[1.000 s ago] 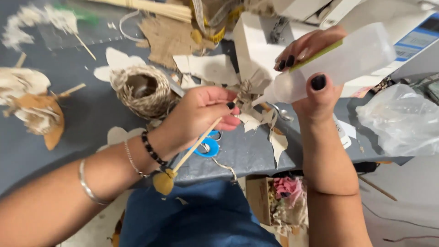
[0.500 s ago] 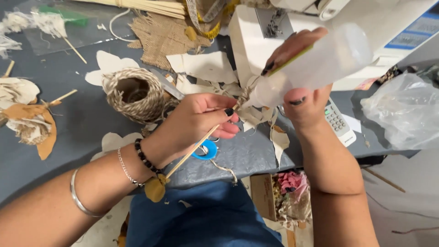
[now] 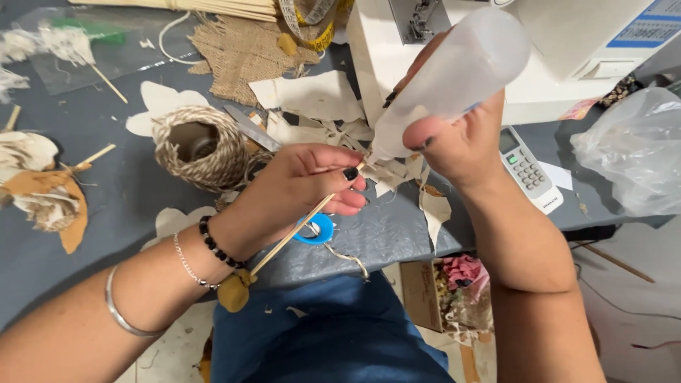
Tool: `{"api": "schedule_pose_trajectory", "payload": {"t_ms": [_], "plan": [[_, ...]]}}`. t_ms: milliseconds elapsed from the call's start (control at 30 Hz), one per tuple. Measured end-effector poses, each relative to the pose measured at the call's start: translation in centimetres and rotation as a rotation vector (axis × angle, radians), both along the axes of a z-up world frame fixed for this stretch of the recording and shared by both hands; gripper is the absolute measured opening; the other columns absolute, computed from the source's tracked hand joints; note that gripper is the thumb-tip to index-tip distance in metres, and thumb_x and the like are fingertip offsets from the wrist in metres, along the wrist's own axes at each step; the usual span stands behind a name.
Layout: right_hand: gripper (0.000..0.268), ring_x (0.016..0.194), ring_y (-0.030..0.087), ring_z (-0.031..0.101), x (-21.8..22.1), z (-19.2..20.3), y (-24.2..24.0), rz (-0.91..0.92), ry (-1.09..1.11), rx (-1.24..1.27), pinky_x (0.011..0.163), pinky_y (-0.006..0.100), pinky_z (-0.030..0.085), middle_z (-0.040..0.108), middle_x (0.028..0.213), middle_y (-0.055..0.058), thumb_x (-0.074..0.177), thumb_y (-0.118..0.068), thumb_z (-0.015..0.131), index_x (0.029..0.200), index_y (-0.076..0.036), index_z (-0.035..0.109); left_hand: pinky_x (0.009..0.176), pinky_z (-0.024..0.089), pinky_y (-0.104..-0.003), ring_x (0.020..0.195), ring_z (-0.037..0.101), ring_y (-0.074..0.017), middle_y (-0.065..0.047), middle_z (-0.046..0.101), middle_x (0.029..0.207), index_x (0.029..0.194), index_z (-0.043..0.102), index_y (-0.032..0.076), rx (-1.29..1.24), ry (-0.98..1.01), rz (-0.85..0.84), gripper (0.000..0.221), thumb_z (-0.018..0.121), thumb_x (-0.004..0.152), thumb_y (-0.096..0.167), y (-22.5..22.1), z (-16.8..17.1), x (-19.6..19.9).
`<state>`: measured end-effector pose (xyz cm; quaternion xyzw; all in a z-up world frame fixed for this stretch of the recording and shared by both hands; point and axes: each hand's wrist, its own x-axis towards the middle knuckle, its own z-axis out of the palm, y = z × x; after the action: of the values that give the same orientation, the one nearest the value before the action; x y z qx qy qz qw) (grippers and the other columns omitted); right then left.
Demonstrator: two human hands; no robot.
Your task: Wrapping twine around a wooden stick and securing it with glue to finish a decorative item.
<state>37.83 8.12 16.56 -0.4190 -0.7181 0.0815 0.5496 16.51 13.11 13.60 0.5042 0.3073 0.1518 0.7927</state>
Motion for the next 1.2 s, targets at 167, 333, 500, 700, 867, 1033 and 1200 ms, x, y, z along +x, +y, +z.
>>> {"api": "schedule_pose_trajectory", "payload": {"t_ms": [167,333,500,700,867,1033,1200], "plan": [[0.031,0.076,0.014,0.056,0.2,-0.1,0.5,0.034,0.082,-0.080,0.067,0.027,0.042,0.058,0.081,0.000,0.094,-0.034,0.076,0.088,-0.010,0.057,0.081,0.067,-0.038,0.088,0.079,-0.0320,-0.029,0.075,0.110,0.134,0.064,-0.007,0.011,0.034,0.006,0.054,0.060,0.084,0.013,-0.2,0.3,-0.1],[0.034,0.079,0.016,0.055,-0.4,0.9,0.6,0.076,0.020,-0.047,0.072,0.030,0.040,0.057,0.084,0.002,0.101,-0.038,0.069,0.091,-0.007,0.060,0.076,0.067,-0.033,0.080,0.078,-0.0301,-0.028,0.075,0.102,0.128,0.065,-0.010,-0.011,-0.054,0.034,0.043,0.066,0.086,0.002,-0.2,0.0,-0.1],[0.032,0.085,0.017,0.058,-0.2,0.5,0.5,0.068,0.079,-0.033,0.077,0.031,0.043,0.060,0.091,0.004,0.101,-0.036,0.070,0.100,-0.006,0.059,0.082,0.067,-0.038,0.084,0.077,-0.0305,-0.023,0.075,0.101,0.133,0.063,-0.007,0.012,-0.079,-0.006,0.044,0.064,0.092,0.010,-0.1,-0.9,-0.3],[0.031,0.083,0.021,0.055,-0.2,0.9,0.5,0.082,-0.007,0.038,0.077,0.036,0.041,0.057,0.086,0.006,0.103,-0.029,0.071,0.091,-0.002,0.059,0.080,0.067,-0.040,0.084,0.077,-0.0323,-0.021,0.074,0.098,0.126,0.067,-0.006,0.000,-0.112,0.013,0.036,0.065,0.093,0.008,0.0,-1.4,-0.2],[0.038,0.076,0.018,0.051,-0.2,0.4,0.3,0.070,0.017,-0.008,0.070,0.034,0.036,0.054,0.079,0.004,0.096,-0.032,0.078,0.084,-0.003,0.057,0.080,0.067,-0.040,0.083,0.077,-0.0313,-0.021,0.074,0.098,0.127,0.066,-0.006,-0.003,-0.122,0.003,0.036,0.065,0.093,0.008,0.0,-1.1,-0.2],[0.041,0.083,0.023,0.064,0.0,0.0,0.5,0.117,0.003,0.030,0.073,0.034,0.050,0.065,0.091,0.011,0.093,-0.037,0.075,0.097,0.002,0.063,0.082,0.067,-0.038,0.084,0.077,-0.0310,-0.023,0.074,0.098,0.128,0.066,-0.006,0.002,-0.115,0.003,0.038,0.064,0.093,0.009,-0.2,-0.7,-0.5],[0.057,0.089,0.027,0.064,0.6,0.1,0.1,0.150,0.004,0.022,0.075,0.035,0.051,0.064,0.099,0.017,0.088,-0.046,0.071,0.108,0.006,0.059,0.080,0.066,-0.034,0.083,0.077,-0.0284,-0.022,0.073,0.099,0.130,0.063,-0.007,-0.011,-0.133,0.006,0.041,0.064,0.093,0.009,-0.1,-0.5,-0.5]]}}
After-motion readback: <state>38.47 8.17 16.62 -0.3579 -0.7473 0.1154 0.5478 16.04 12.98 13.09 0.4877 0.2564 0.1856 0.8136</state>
